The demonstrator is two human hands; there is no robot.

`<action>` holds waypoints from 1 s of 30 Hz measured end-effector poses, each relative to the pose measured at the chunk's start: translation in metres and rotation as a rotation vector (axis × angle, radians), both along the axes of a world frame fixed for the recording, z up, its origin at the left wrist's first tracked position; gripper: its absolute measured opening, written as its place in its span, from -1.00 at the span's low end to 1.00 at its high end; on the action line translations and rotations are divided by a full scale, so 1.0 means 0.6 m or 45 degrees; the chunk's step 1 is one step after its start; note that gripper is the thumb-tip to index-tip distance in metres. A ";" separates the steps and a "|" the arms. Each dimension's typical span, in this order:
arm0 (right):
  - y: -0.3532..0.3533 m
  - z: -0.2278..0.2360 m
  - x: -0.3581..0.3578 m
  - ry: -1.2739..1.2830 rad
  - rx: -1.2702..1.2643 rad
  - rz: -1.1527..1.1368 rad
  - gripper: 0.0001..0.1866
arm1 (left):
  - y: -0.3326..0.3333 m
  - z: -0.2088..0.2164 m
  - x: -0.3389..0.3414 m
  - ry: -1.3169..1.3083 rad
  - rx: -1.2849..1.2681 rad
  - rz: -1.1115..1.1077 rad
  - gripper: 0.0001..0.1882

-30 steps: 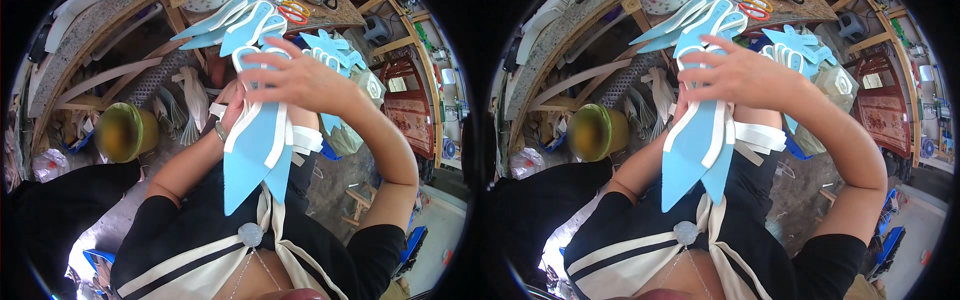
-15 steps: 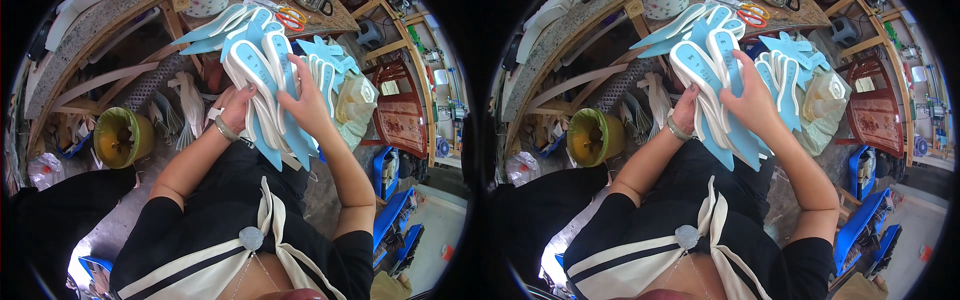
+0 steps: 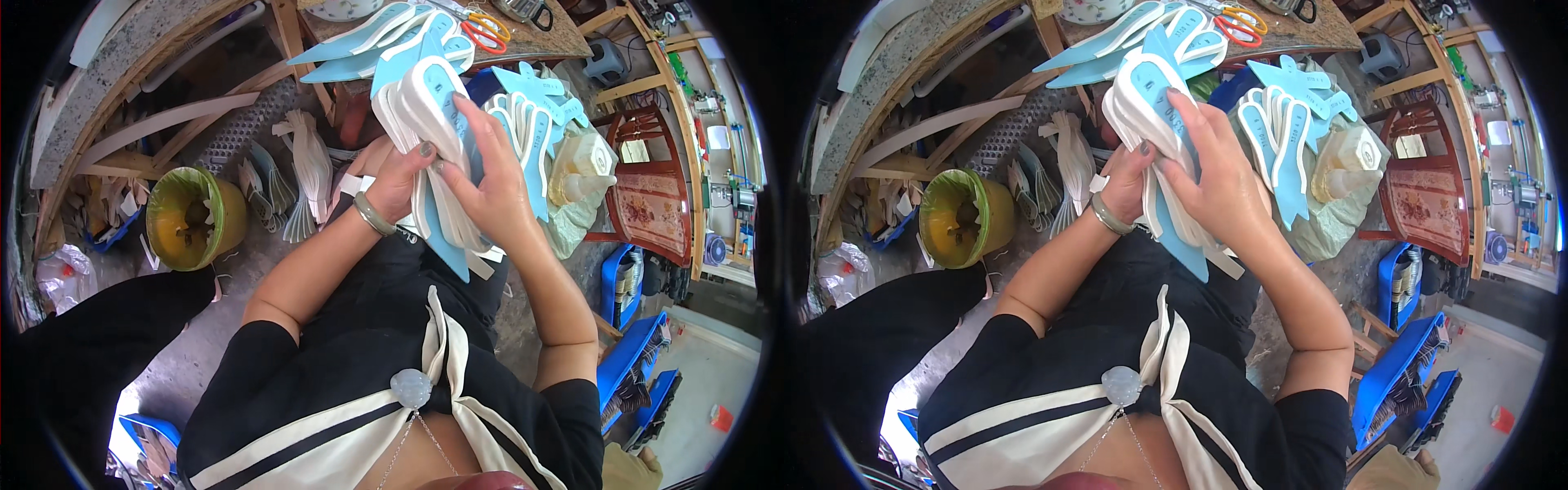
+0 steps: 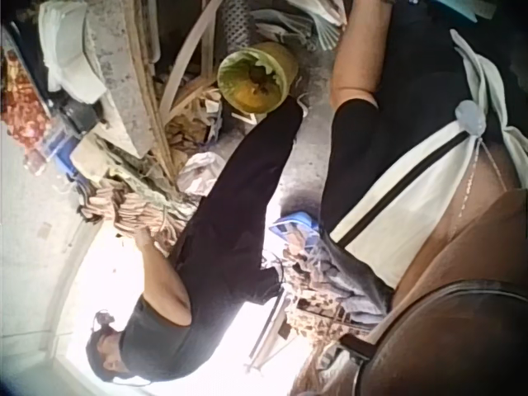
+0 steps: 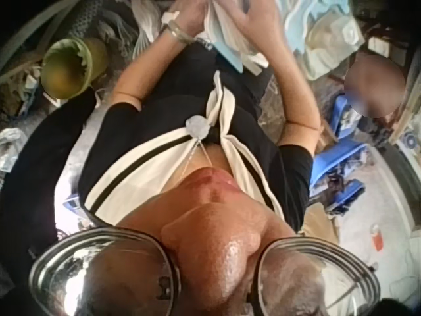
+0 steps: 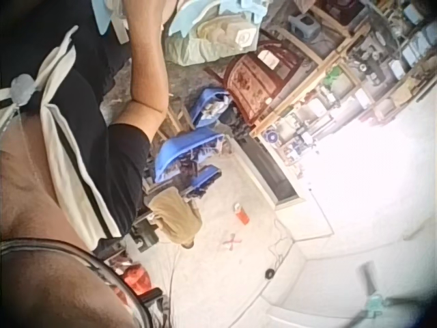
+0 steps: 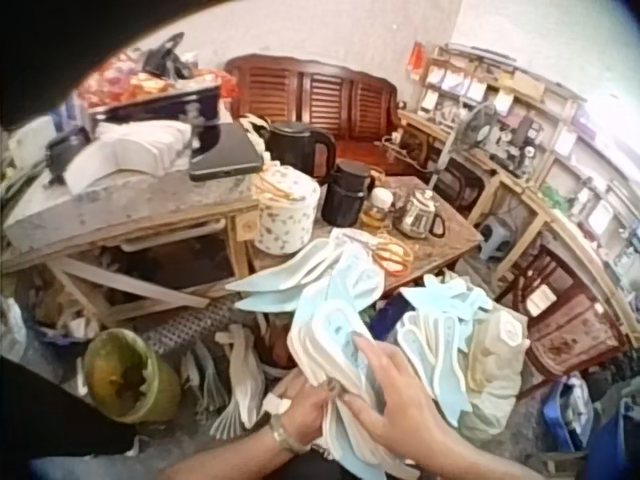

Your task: The person assembles shoe insoles by hand, attaching white fabric straps to light-blue insole blanks. They pick up an insole, align and press a strap onto it, then place the finished unit into a growing stack on their lap. The process repeats with multiple insoles and straps, with occasional repositioning of the stack.

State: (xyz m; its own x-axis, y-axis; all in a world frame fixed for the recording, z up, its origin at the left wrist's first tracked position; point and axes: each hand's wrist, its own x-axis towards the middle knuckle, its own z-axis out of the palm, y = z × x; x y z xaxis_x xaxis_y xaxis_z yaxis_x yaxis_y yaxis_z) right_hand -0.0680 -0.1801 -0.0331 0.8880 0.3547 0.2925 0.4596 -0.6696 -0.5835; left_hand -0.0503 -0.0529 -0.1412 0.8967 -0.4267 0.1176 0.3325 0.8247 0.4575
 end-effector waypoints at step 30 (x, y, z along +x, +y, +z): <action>0.086 -0.072 0.431 -0.463 -0.919 0.667 -0.44 | 0.193 -0.066 -0.041 0.162 0.026 0.208 0.05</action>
State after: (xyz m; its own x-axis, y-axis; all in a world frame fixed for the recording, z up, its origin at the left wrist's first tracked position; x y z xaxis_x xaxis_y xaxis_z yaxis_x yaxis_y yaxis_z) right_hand 0.1908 -0.1282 -0.0760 0.4637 0.8828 0.0749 0.8738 -0.4697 0.1258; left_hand -0.0751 0.0628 -0.1811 0.9613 -0.2754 -0.0078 0.2510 0.8635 0.4374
